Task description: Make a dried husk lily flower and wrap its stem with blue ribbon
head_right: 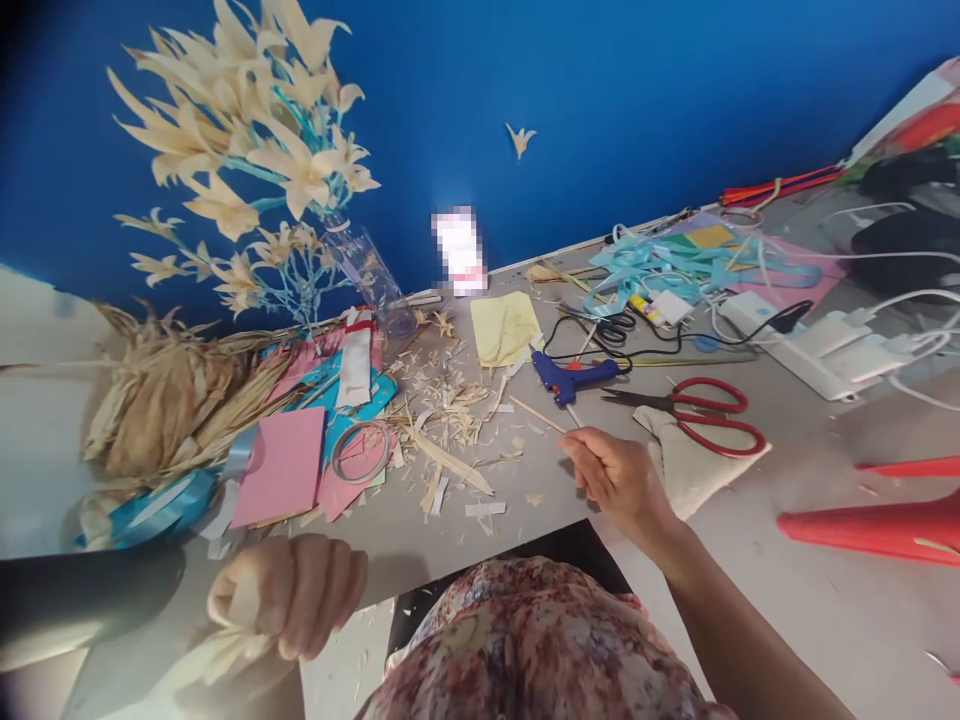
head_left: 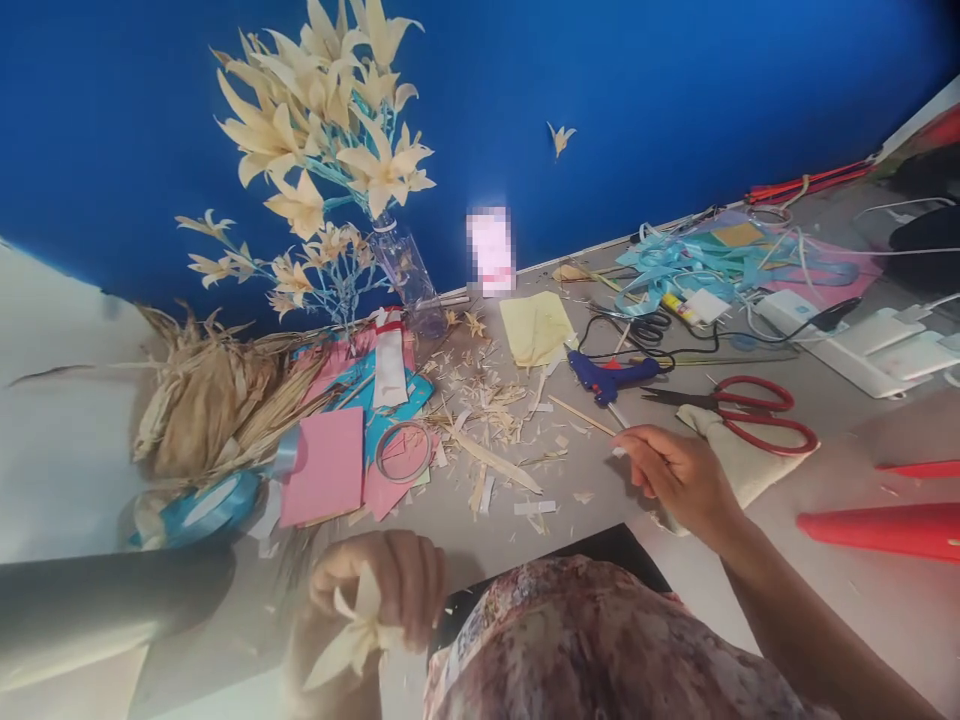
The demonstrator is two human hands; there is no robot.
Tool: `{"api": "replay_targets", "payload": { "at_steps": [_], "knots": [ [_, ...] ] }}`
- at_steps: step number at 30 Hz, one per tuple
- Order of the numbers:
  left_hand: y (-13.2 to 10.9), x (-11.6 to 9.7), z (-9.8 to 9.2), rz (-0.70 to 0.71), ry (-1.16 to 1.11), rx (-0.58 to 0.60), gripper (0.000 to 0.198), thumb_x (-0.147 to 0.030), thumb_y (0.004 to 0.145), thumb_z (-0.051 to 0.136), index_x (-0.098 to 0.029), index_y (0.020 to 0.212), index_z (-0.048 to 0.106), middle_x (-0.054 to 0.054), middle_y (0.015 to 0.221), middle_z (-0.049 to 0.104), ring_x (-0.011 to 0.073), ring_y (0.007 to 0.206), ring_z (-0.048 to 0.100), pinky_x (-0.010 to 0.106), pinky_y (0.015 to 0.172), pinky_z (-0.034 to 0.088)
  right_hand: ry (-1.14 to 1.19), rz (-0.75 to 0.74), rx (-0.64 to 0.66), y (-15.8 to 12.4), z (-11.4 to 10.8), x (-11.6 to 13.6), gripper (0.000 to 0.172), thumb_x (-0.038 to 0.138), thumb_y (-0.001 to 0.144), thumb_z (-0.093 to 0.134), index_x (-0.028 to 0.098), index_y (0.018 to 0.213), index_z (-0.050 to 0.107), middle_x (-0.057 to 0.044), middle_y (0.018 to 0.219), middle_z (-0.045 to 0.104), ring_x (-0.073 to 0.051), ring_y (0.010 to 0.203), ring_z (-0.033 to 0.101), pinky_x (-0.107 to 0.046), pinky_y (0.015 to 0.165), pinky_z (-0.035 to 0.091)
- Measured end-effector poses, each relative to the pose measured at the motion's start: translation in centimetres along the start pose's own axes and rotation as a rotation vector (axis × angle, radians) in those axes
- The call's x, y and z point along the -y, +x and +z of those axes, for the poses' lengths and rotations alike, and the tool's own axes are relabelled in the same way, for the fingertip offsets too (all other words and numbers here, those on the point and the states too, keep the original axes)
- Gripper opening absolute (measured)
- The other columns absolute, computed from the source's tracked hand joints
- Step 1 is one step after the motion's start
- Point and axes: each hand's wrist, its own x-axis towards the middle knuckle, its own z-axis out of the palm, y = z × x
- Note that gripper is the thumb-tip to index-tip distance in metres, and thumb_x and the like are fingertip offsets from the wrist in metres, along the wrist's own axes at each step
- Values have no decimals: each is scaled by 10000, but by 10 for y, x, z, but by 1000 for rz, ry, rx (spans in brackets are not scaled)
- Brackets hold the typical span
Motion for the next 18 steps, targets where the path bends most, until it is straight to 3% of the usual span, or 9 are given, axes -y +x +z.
{"api": "replay_targets", "payload": {
  "at_steps": [3,4,6,9,14,18],
  "knots": [
    [5,0,20,110,50,-303,262,-471,822,713,-247,702,647,-8,483,512,149,417,495,303,504,394,-84,-179,94,0,13,-2,279,378,1009,478,215,963,700,-61,836,743,-180,699,703,-274,654,559],
    [6,-1,24,156,55,-357,190,-418,836,709,-252,753,673,0,526,537,149,446,502,302,514,399,-108,-242,129,-1,17,-1,245,345,1006,490,220,973,698,-75,910,748,-194,781,711,-292,710,558],
    [10,-3,27,213,62,-298,185,-422,842,704,-239,823,701,11,579,567,147,478,510,298,518,408,-148,-329,207,-1,24,1,183,299,990,527,226,975,694,-80,945,740,-205,845,701,-308,752,541],
    [14,-5,25,215,88,-318,135,-340,836,727,-211,812,695,13,598,574,139,517,501,287,536,408,-169,-355,272,0,28,4,141,264,976,551,232,983,689,-77,941,729,-197,823,687,-298,718,525],
    [18,-6,18,225,115,-360,72,-269,865,701,-214,818,695,14,597,582,136,522,480,284,544,398,-152,-325,130,5,8,0,195,247,991,492,225,990,686,-84,932,722,-202,832,681,-304,736,521],
    [20,-4,10,184,99,-358,62,-269,846,728,-218,819,706,12,601,602,135,526,495,284,553,403,-312,-292,323,1,3,-4,90,280,945,610,241,966,688,-43,924,713,-180,763,667,-278,675,484]
  ]
}}
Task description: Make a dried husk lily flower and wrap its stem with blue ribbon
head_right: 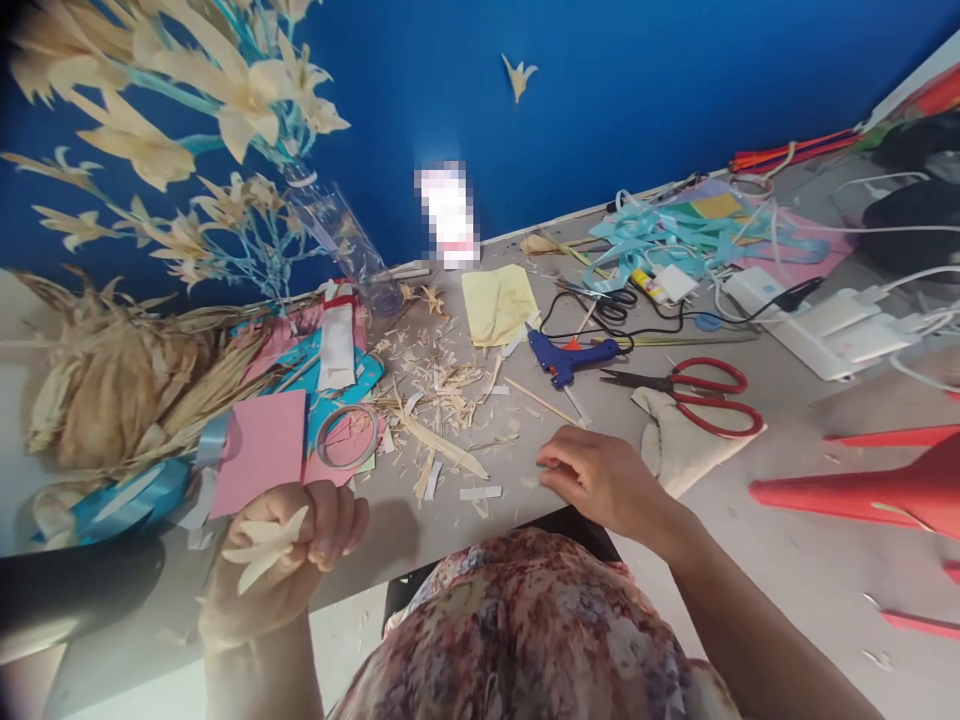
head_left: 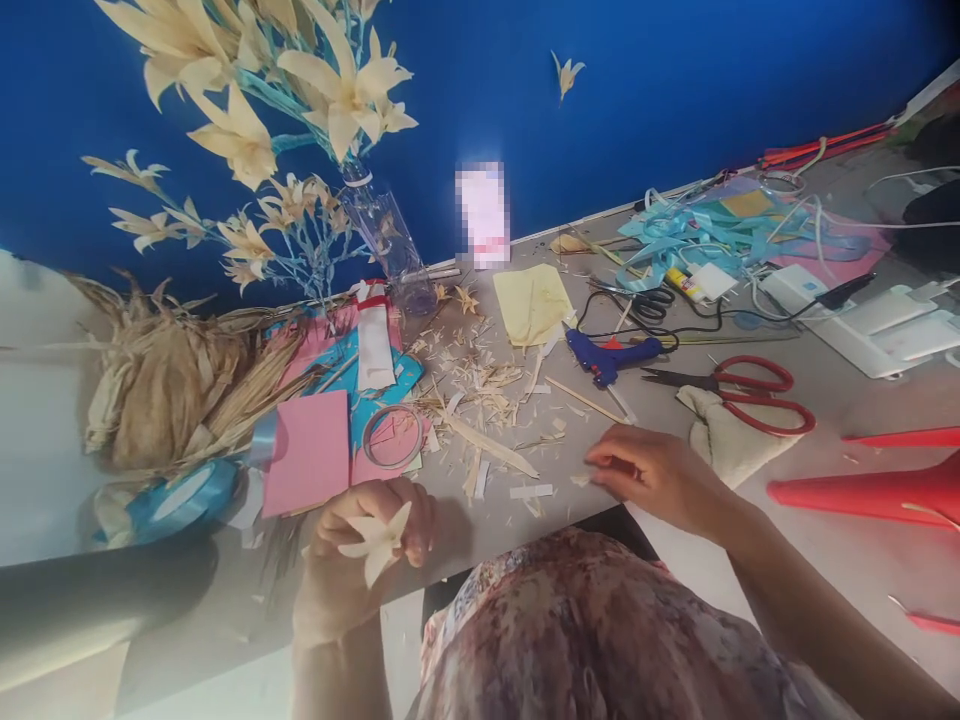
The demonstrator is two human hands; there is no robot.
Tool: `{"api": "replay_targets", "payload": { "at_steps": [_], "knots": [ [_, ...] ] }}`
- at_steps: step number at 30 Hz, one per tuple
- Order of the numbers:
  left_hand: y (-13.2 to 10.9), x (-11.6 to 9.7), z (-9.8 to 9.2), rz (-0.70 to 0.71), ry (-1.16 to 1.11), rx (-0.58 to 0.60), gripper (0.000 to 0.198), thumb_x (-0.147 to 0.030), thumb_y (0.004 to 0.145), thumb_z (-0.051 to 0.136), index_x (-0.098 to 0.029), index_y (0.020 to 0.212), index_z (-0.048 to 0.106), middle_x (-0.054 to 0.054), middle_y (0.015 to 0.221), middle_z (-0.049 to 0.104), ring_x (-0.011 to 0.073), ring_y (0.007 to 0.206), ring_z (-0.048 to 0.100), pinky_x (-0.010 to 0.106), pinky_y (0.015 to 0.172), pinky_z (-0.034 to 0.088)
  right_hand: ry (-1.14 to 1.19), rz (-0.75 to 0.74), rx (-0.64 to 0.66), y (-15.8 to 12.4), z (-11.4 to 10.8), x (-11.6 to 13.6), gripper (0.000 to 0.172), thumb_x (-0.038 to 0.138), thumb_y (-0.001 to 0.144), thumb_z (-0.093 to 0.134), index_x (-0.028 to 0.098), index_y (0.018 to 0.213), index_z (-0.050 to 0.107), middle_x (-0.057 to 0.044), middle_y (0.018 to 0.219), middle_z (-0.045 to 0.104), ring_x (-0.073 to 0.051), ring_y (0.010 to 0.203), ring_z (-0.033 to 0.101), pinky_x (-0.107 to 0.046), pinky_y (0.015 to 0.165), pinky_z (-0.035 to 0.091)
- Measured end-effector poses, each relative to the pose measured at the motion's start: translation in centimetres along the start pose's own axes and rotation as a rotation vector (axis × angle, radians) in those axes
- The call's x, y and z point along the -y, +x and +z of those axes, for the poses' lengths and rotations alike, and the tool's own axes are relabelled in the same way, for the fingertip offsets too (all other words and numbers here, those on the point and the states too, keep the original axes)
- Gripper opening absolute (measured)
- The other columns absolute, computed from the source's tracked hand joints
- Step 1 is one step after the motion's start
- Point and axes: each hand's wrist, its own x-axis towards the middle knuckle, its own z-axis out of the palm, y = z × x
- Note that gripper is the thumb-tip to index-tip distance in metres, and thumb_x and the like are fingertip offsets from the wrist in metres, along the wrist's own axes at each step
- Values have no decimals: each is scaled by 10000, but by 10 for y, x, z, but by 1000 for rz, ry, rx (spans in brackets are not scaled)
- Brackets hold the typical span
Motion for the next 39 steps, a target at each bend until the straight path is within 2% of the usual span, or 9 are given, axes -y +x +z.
{"api": "replay_targets", "payload": {
  "at_steps": [3,7,13,22,26,31,35,37,39],
  "knots": [
    [4,0,-4,-19,7,-35,122,-283,816,766,-198,765,693,8,606,600,122,522,499,278,557,400,-110,-3,92,5,11,5,84,261,954,605,244,908,673,-27,902,698,-185,781,667,-273,656,454],
    [15,-10,-6,-4,23,-57,119,-272,833,747,-194,767,686,16,632,617,128,547,517,276,556,408,-152,40,51,24,21,13,137,231,965,555,222,843,616,-41,856,674,-200,770,650,-282,631,440],
    [33,-22,-6,-35,57,-136,202,-280,809,773,-177,693,644,12,618,608,131,547,529,278,542,413,91,71,-51,43,18,19,111,256,980,509,228,888,564,-37,867,657,-182,759,619,-291,673,456],
    [50,21,-26,-108,-93,-279,236,-287,755,836,-186,759,623,-16,635,630,114,558,520,267,582,401,59,52,-27,48,14,22,139,157,922,498,223,869,609,-30,843,683,-182,730,627,-303,663,470],
    [53,33,-28,-148,-163,-307,233,-295,752,842,-183,785,641,-12,643,637,119,572,524,275,601,410,-50,-82,-54,61,16,24,294,93,952,434,212,1081,670,-87,1140,713,-251,1067,624,-378,887,492],
    [56,39,-21,-217,-148,-310,216,-290,726,861,-168,763,686,23,691,682,203,768,670,377,822,499,-164,-224,20,83,29,39,288,88,952,473,177,1118,692,-115,1291,673,-285,1069,591,-447,951,471],
    [57,44,-16,-325,-134,-377,217,-278,702,875,-154,781,715,56,764,721,243,889,701,389,878,508,-143,-269,81,90,29,39,233,152,988,492,180,931,716,-90,985,749,-253,890,597,-396,834,476],
    [58,44,-16,-318,-156,-402,212,-274,705,874,-155,781,717,49,763,713,237,911,698,387,913,503,-142,-215,38,90,24,34,251,198,1005,496,186,878,712,-72,842,733,-247,840,584,-379,784,460],
    [58,43,-18,-288,-187,-413,203,-273,711,871,-160,774,714,34,746,694,228,907,694,394,943,497,-141,-168,-14,92,19,30,248,203,1010,488,184,906,713,-73,845,733,-246,846,580,-366,761,454]
  ]
}}
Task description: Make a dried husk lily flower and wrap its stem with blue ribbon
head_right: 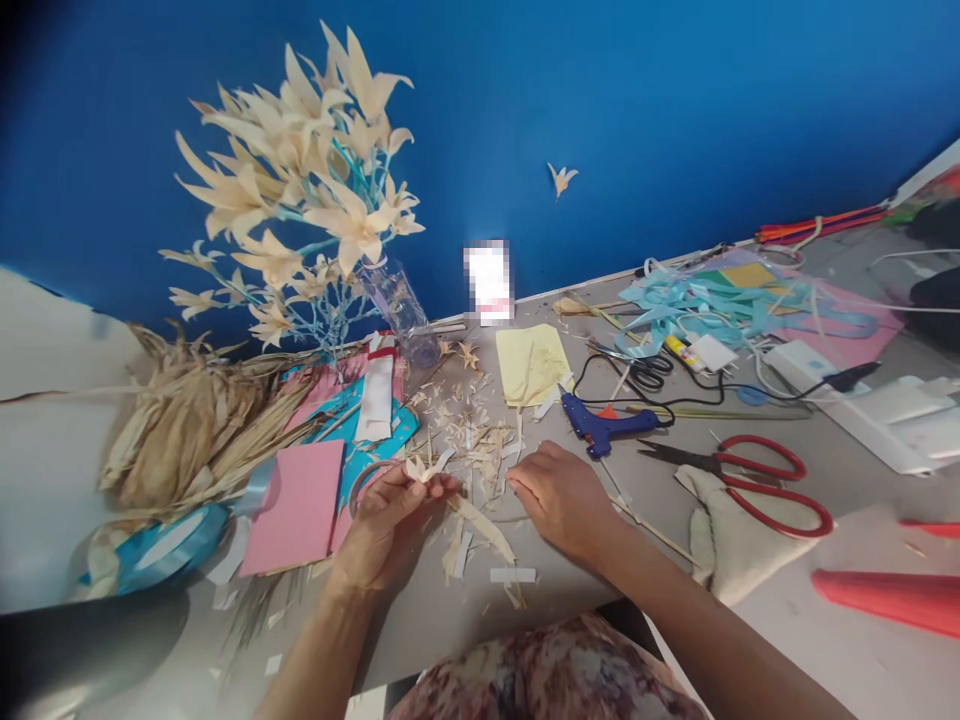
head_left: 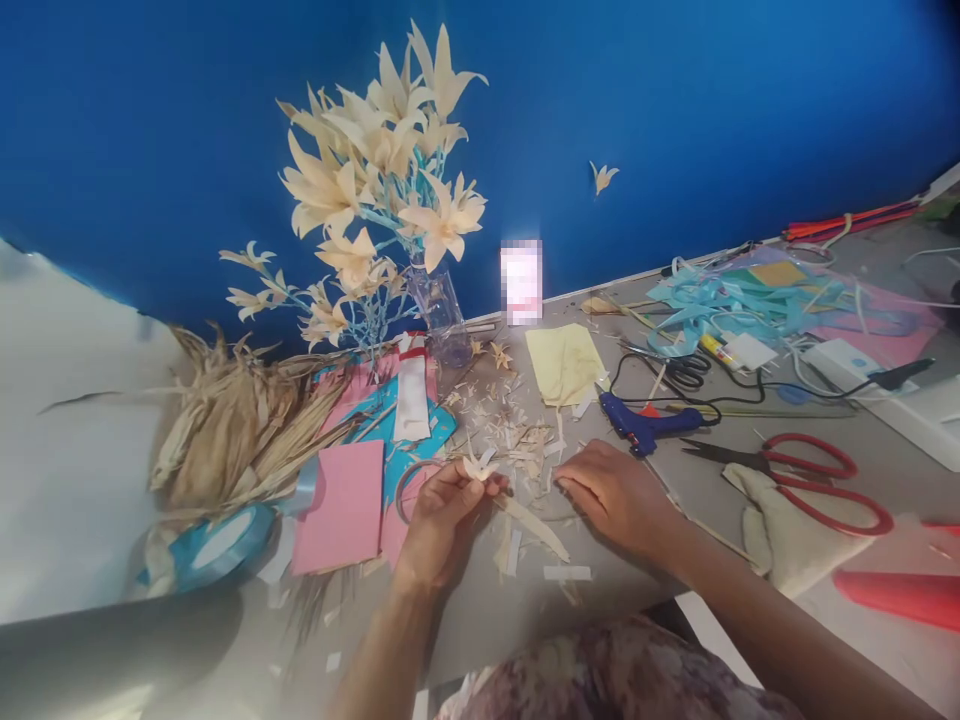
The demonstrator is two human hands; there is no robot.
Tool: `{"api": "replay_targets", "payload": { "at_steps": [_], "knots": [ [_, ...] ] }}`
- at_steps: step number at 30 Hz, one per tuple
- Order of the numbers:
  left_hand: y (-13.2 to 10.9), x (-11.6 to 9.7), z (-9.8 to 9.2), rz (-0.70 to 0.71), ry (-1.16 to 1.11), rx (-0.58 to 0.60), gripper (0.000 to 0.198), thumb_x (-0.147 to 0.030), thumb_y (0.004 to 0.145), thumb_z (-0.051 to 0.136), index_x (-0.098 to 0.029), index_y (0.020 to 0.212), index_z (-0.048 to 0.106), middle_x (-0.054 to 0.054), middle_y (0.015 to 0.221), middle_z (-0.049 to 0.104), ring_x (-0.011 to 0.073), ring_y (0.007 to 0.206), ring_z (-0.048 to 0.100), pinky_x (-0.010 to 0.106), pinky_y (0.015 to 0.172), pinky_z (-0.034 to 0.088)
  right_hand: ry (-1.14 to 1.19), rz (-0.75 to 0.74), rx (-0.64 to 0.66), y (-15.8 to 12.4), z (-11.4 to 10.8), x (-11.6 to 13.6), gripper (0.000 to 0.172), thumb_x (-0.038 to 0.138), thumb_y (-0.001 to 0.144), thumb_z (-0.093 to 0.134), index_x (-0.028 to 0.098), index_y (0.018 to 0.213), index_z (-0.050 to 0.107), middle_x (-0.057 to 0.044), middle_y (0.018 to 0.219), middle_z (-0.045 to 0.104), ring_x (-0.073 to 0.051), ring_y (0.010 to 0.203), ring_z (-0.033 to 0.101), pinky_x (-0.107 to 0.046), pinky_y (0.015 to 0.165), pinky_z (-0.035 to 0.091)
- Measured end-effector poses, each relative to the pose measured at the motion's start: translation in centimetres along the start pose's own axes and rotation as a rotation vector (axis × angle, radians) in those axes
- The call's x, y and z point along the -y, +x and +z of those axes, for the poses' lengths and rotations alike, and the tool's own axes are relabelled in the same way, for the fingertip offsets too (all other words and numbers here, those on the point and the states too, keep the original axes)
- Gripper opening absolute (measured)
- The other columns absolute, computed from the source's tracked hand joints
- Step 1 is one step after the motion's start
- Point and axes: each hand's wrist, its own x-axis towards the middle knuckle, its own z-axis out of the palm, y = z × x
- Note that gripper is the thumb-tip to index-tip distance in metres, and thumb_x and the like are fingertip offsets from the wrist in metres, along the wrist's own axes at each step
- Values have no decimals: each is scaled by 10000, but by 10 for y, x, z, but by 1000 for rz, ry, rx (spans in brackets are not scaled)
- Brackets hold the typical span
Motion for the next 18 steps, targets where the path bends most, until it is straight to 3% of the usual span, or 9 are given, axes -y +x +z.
{"api": "replay_targets", "payload": {
  "at_steps": [3,6,9,14,16,18],
  "knots": [
    [1,-4,-2,23,-32,-10,191,-272,724,862,-162,777,714,26,745,677,219,880,687,416,953,503,-2,-47,-14,8,-2,1,223,166,999,491,167,1080,699,-94,1103,740,-247,953,581,-374,843,464],
    [1,-5,-4,5,-44,-37,200,-276,712,871,-164,779,720,30,751,679,228,885,686,440,949,514,-39,-171,65,18,1,8,218,166,970,548,166,1137,689,-105,1315,667,-279,1120,556,-420,964,434],
    [2,-6,-6,-27,-69,-78,214,-273,679,892,-171,756,721,29,751,681,242,908,690,466,971,511,-52,-157,114,17,3,6,150,194,961,585,184,1034,715,-92,1202,716,-292,1147,563,-430,951,427],
    [3,-8,-10,-56,-91,-74,198,-275,693,882,-163,755,731,38,767,677,247,921,682,494,1005,497,-86,5,13,8,-3,-11,272,235,1018,473,191,926,726,-79,844,737,-252,860,621,-381,757,440],
    [3,-10,-10,-49,-90,-57,195,-283,709,870,-156,760,731,40,766,668,242,908,677,478,992,503,-86,10,-22,11,-4,-12,270,227,1020,462,184,988,727,-90,898,748,-249,863,625,-375,762,452],
    [3,-11,-10,-40,-94,-44,187,-283,727,856,-153,758,724,39,762,658,228,875,669,440,942,524,-90,-17,-38,17,-1,-10,238,211,1005,492,171,1073,717,-113,1086,748,-270,1006,623,-396,858,462]
  ]
}}
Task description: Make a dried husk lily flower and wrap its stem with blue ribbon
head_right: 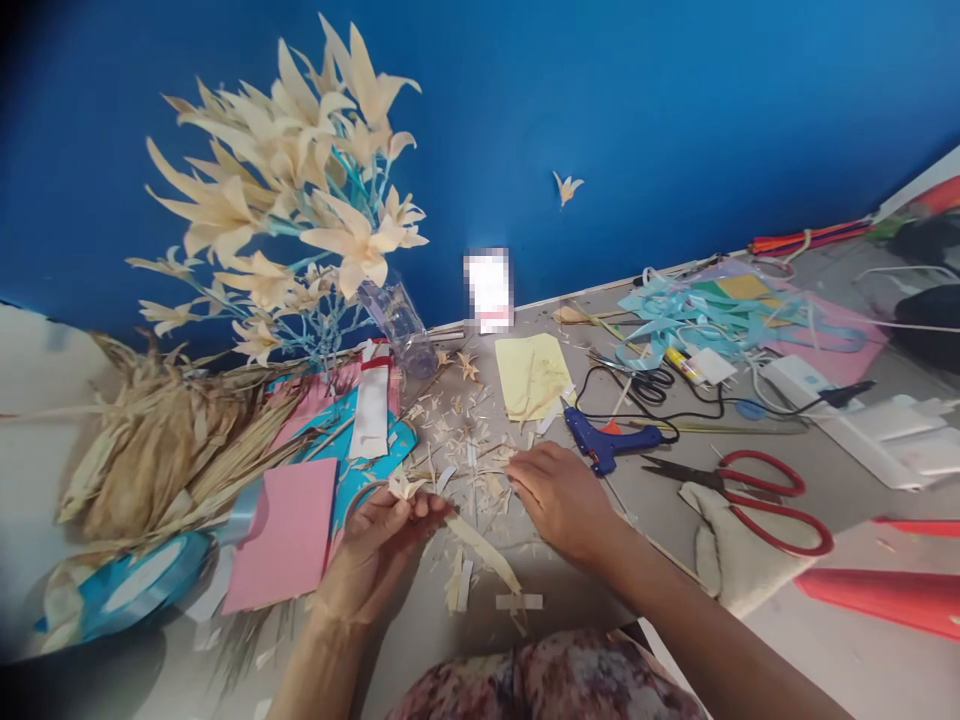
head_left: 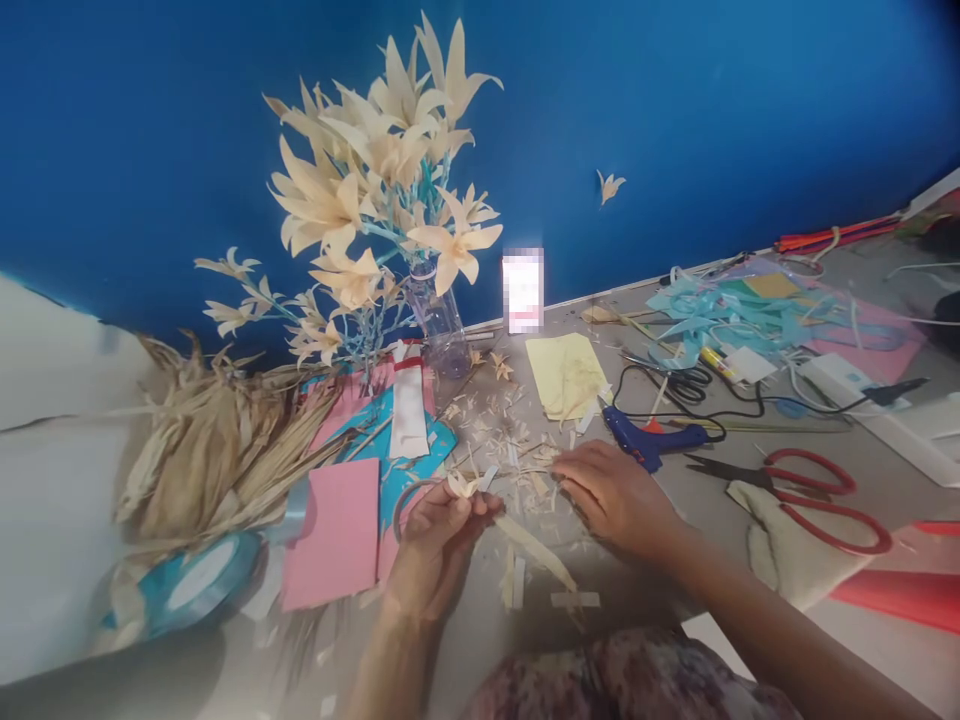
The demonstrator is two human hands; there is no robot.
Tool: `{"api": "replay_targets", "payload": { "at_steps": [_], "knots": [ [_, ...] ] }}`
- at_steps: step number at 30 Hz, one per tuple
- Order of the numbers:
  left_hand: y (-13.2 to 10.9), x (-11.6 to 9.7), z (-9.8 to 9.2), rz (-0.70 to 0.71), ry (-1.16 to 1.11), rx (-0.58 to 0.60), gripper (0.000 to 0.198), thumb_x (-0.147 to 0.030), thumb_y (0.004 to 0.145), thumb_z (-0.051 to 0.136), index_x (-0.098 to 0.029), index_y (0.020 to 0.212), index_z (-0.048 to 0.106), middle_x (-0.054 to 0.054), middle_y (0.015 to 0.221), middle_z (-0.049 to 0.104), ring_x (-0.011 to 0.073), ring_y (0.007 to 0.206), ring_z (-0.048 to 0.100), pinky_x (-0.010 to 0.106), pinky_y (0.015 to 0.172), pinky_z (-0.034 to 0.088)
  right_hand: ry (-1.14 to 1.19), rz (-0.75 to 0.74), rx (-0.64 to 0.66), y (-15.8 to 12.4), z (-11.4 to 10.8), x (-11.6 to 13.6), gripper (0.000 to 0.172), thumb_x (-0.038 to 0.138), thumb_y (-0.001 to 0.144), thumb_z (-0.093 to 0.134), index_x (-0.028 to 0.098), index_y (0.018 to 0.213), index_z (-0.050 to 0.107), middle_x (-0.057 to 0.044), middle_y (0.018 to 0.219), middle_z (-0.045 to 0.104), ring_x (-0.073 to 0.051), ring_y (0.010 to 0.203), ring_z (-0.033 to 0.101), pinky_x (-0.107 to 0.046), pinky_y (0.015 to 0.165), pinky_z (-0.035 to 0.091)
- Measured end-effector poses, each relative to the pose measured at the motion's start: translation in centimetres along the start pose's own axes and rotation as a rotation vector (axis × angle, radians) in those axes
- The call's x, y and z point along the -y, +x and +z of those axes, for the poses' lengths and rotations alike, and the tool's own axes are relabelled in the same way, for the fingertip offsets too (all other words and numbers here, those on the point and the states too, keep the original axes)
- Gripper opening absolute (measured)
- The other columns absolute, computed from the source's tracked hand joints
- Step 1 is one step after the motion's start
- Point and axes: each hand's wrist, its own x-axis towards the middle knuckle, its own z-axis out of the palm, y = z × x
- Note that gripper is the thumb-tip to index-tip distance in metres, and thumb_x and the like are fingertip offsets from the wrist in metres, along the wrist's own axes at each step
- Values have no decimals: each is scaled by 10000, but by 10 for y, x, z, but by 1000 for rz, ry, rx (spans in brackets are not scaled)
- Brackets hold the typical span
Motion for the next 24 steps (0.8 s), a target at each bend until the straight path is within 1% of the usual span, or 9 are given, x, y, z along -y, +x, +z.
{"api": "replay_targets", "payload": {
  "at_steps": [3,5,8,11,13,16,18,21,24],
  "knots": [
    [0,-2,-2,24,-16,8,164,-270,748,838,-162,772,716,33,756,644,207,825,654,381,847,540,-11,-66,25,7,8,4,210,223,984,546,177,1095,717,-112,1257,707,-301,1187,571,-439,977,425],
    [0,-3,-4,50,-35,12,153,-264,755,831,-171,780,712,29,752,639,202,813,646,369,827,536,11,-79,32,7,10,2,197,242,989,544,194,1007,734,-90,1119,755,-290,1140,597,-438,964,418],
    [-1,-4,-7,71,-59,18,141,-264,777,812,-176,772,702,25,744,631,189,792,627,354,807,526,37,-33,-60,2,7,-4,270,262,1010,499,205,896,737,-70,889,763,-261,992,635,-418,895,412],
    [-1,-7,-6,90,-65,26,144,-267,796,795,-169,756,698,23,730,613,167,745,590,309,721,505,34,-5,-121,3,2,-5,284,263,1016,483,206,899,735,-75,890,760,-251,937,638,-410,864,404],
    [-2,-8,-5,99,-75,28,148,-259,797,794,-167,742,691,20,720,600,157,719,567,293,679,488,54,-30,-88,8,1,2,254,235,1008,492,201,924,730,-76,925,765,-251,948,639,-412,882,406],
    [-2,-9,-6,104,-87,20,149,-242,799,790,-168,733,678,13,712,581,148,694,543,288,655,474,89,-137,19,15,7,18,188,200,981,531,195,987,719,-87,1084,760,-268,1094,618,-426,966,391],
    [-2,-8,-9,108,-92,9,138,-237,811,777,-171,746,675,12,719,576,144,689,534,284,649,463,106,-213,97,16,13,27,156,207,970,556,198,965,712,-89,1108,752,-269,1146,602,-419,985,383],
    [-3,-6,-14,117,-100,8,121,-231,842,746,-176,766,670,12,732,574,143,696,533,283,651,446,111,-217,144,12,19,31,234,218,991,513,199,837,688,-66,851,745,-223,898,652,-366,841,418],
    [-3,-6,-16,119,-104,31,121,-234,860,725,-175,770,669,13,731,567,144,693,529,292,657,442,93,-148,78,8,14,23,302,233,1015,455,202,834,695,-56,735,713,-200,728,627,-334,722,406]
  ]
}}
